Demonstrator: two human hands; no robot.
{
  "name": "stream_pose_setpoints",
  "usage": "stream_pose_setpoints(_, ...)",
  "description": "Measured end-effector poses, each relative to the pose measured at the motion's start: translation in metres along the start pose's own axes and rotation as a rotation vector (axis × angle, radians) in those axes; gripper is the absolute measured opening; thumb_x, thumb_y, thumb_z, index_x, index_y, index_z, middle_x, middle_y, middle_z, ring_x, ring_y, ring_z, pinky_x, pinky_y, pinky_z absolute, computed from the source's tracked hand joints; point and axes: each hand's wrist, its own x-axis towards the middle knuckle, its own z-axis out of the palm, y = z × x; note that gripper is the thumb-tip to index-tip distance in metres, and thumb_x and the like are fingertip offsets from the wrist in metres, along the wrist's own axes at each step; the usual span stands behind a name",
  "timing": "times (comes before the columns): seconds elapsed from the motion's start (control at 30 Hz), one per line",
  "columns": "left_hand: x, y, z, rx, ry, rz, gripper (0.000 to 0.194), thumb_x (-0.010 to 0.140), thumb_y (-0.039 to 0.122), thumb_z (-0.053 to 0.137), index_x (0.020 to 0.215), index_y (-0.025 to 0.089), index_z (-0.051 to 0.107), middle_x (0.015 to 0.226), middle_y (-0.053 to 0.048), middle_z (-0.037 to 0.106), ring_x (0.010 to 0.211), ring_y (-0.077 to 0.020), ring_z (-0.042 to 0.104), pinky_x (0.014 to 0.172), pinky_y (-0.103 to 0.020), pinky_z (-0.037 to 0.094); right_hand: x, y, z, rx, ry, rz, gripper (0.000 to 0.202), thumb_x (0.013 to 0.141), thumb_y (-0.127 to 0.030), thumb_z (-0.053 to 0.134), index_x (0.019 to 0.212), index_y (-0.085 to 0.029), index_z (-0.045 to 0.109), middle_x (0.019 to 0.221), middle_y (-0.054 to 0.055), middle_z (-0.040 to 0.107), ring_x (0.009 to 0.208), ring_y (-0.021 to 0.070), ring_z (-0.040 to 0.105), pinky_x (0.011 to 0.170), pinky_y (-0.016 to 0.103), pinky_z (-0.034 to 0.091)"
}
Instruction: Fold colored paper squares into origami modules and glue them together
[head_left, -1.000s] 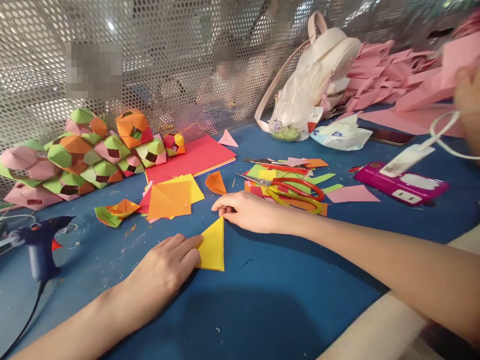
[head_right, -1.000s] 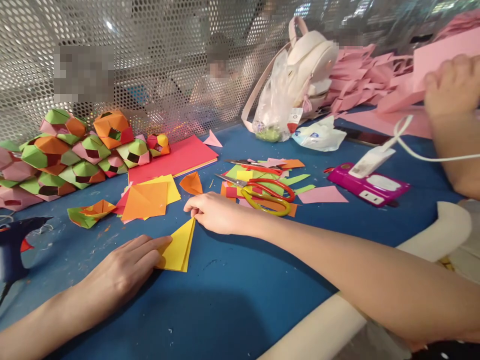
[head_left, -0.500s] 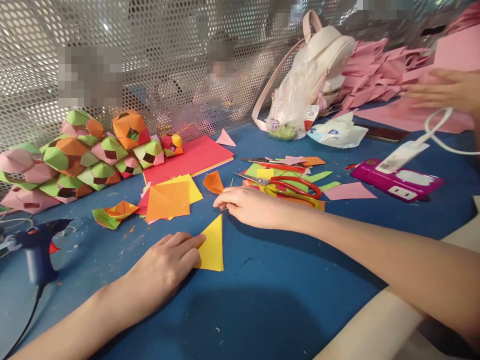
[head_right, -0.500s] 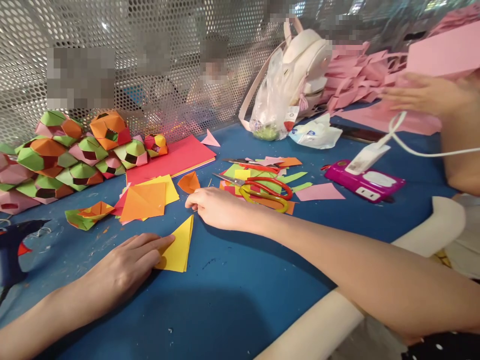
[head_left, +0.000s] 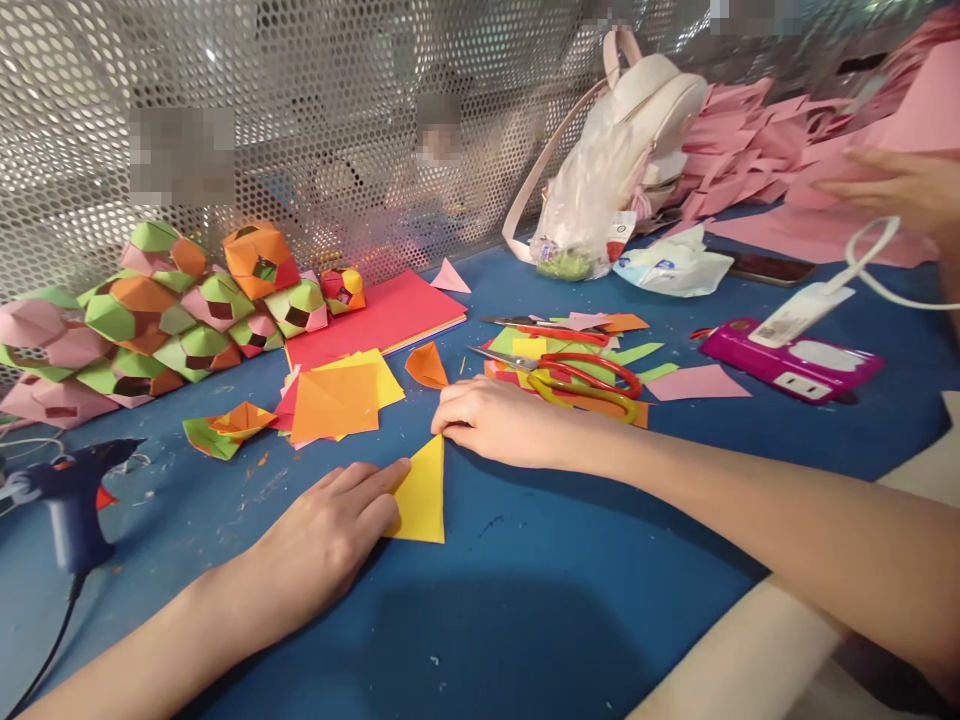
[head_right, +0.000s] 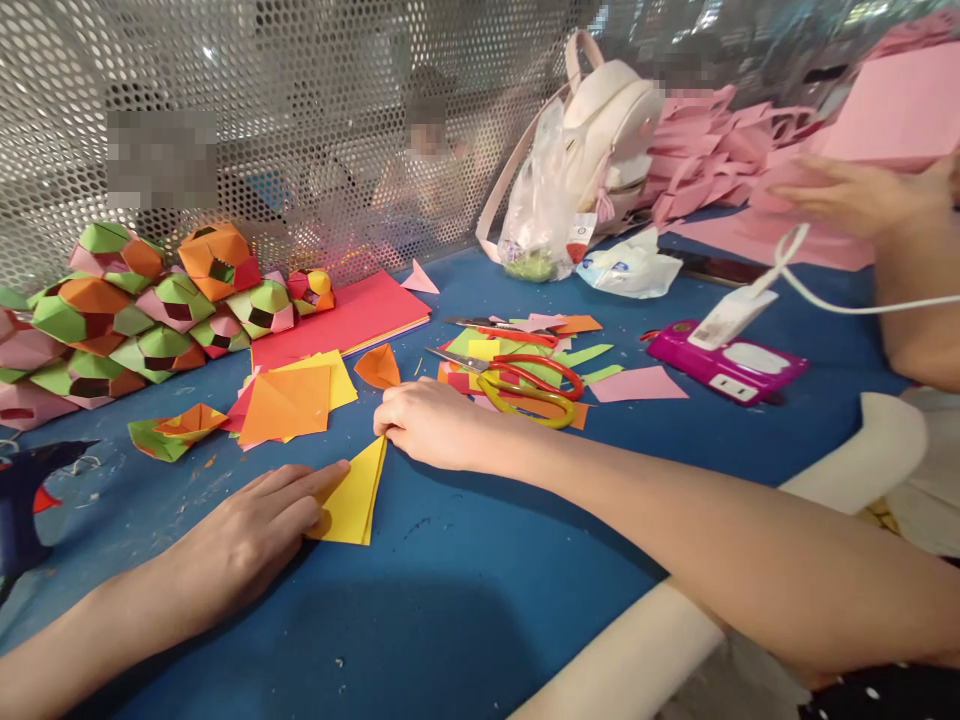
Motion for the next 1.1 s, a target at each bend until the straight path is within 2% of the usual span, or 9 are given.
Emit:
stream_pose_setpoints(0.2, 0.003, -0.001, -0.003, -0.037, 0.034, 0.005, 0.022, 0.09, 0.009, 0.034, 0.079, 0.016, 0.052, 0.128, -0.015, 0.055, 0.103, -0.0233, 0.054, 0.079, -0.039, 0.051, -0.002, 0.001, 0.0, -0.117, 0.006, -0.108, 0.029, 0.084, -0.006, 0.05, 0.096, -0.022, 0.07, 0.088, 0.003, 0.065, 0.084, 0.0184, 0.056, 0.078, 0.034, 0.041)
stream_pose_setpoints(0.3, 0.004, 0.0, -0.003, -0.041, 0.026, 0.001, 0.021, 0.09, 0.008, 0.035, 0.08, 0.016, 0.052, 0.129, -0.015, 0.054, 0.104, -0.023, 0.054, 0.08, -0.038, 0.051, -0.003, 0.0, -0.005, -0.176, -0.051, -0.157, 0.031, 0.084, -0.005, 0.049, 0.097, -0.023, 0.07, 0.083, 0.003, 0.063, 0.082, 0.0178, 0.054, 0.076, 0.032, 0.039)
stream_pose_setpoints(0.5, 0.003, -0.002, 0.0, -0.029, 0.017, 0.005, 0.021, 0.091, 0.009, 0.034, 0.083, 0.015, 0.053, 0.131, -0.015, 0.052, 0.107, -0.0236, 0.053, 0.084, -0.04, 0.05, -0.009, -0.011, -0.018, -0.369, -0.19, -0.214, 0.032, 0.082, 0.0, 0.048, 0.097, -0.019, 0.069, 0.088, 0.004, 0.062, 0.078, 0.0172, 0.051, 0.073, 0.032, 0.035)
stream_pose_setpoints(0.67, 0.002, -0.002, -0.001, -0.052, 0.014, 0.01, 0.02, 0.092, 0.01, 0.034, 0.093, 0.015, 0.053, 0.132, -0.015, 0.051, 0.109, -0.0238, 0.051, 0.085, -0.039, 0.05, -0.015, -0.018, -0.013, -0.494, -0.146, -0.266, 0.022, 0.084, -0.005, 0.047, 0.081, -0.015, 0.067, 0.081, 0.005, 0.058, 0.075, 0.0184, 0.049, 0.074, 0.034, 0.032)
stream_pose_setpoints(0.77, 0.001, -0.003, -0.002, -0.065, 0.007, 0.043, 0.021, 0.091, 0.01, 0.035, 0.1, 0.015, 0.054, 0.133, -0.015, 0.051, 0.11, -0.0239, 0.05, 0.087, -0.039, 0.049, -0.017, -0.018, -0.009, -0.524, -0.123, -0.29, 0.02, 0.084, -0.007, 0.049, 0.079, -0.014, 0.067, 0.081, 0.006, 0.058, 0.076, 0.0195, 0.049, 0.075, 0.035, 0.031)
stream_pose_setpoints(1.1, 0.002, -0.004, -0.001, -0.074, 0.012, 0.075, 0.019, 0.091, 0.01, 0.037, 0.087, 0.015, 0.055, 0.133, -0.015, 0.051, 0.11, -0.0244, 0.05, 0.087, -0.039, 0.048, -0.018, -0.014, -0.007, -0.524, -0.146, -0.288, 0.017, 0.085, -0.01, 0.049, 0.086, -0.014, 0.066, 0.085, 0.006, 0.055, 0.078, 0.0191, 0.047, 0.074, 0.034, 0.03)
